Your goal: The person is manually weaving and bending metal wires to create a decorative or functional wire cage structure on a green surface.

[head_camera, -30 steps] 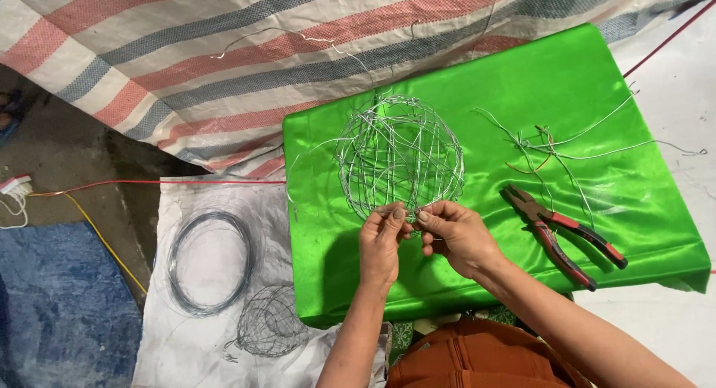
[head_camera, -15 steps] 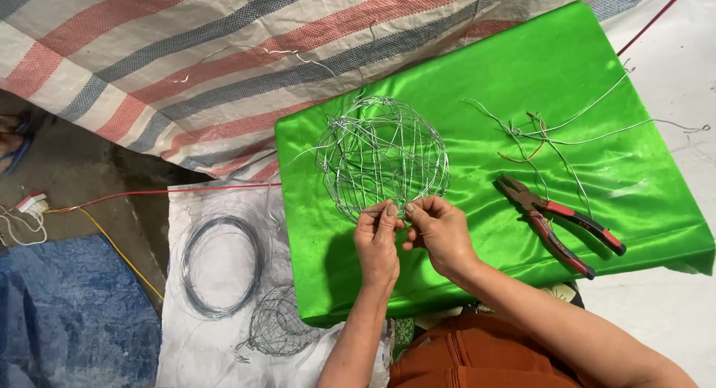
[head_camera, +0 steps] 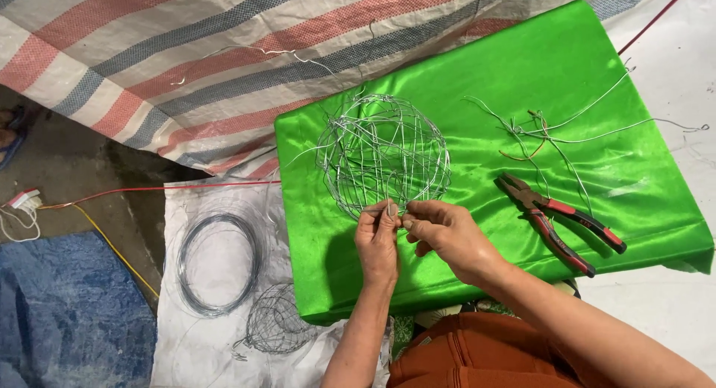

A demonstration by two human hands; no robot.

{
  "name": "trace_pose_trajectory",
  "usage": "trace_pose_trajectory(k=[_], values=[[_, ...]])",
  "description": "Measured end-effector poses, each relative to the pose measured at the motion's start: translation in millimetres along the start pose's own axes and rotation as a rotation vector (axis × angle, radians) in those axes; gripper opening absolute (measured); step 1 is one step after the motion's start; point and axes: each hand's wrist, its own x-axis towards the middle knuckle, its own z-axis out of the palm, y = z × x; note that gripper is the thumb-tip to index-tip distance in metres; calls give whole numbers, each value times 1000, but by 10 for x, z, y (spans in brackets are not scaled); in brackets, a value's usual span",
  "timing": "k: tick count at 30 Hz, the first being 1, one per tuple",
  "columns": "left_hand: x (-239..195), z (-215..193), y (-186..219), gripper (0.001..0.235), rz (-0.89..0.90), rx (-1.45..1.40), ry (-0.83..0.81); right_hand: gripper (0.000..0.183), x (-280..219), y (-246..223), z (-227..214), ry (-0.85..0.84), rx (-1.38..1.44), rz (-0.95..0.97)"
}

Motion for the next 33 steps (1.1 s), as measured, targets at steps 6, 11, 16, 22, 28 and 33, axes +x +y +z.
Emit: trace_pose_trajectory(k=[6, 11, 16, 22, 28, 33], values=[[-17, 26, 91, 15, 0, -25, 0, 58, -30, 50, 29, 5, 225, 155], [6, -7, 68, 13, -14, -4, -44, 69, -164, 29, 94, -65, 389, 239], [21, -70, 7, 11, 7, 30, -61, 70, 12, 172, 64, -176, 397, 260], [86, -142, -44, 12, -6, -21, -101, 68, 82, 214, 18, -295, 443, 298], [7, -93, 32, 20, -86, -119, -80, 72, 123, 302, -78, -427, 485, 257], [27, -121, -130, 24, -127, -302, 18, 69, 98, 302, -107, -424, 495, 240]])
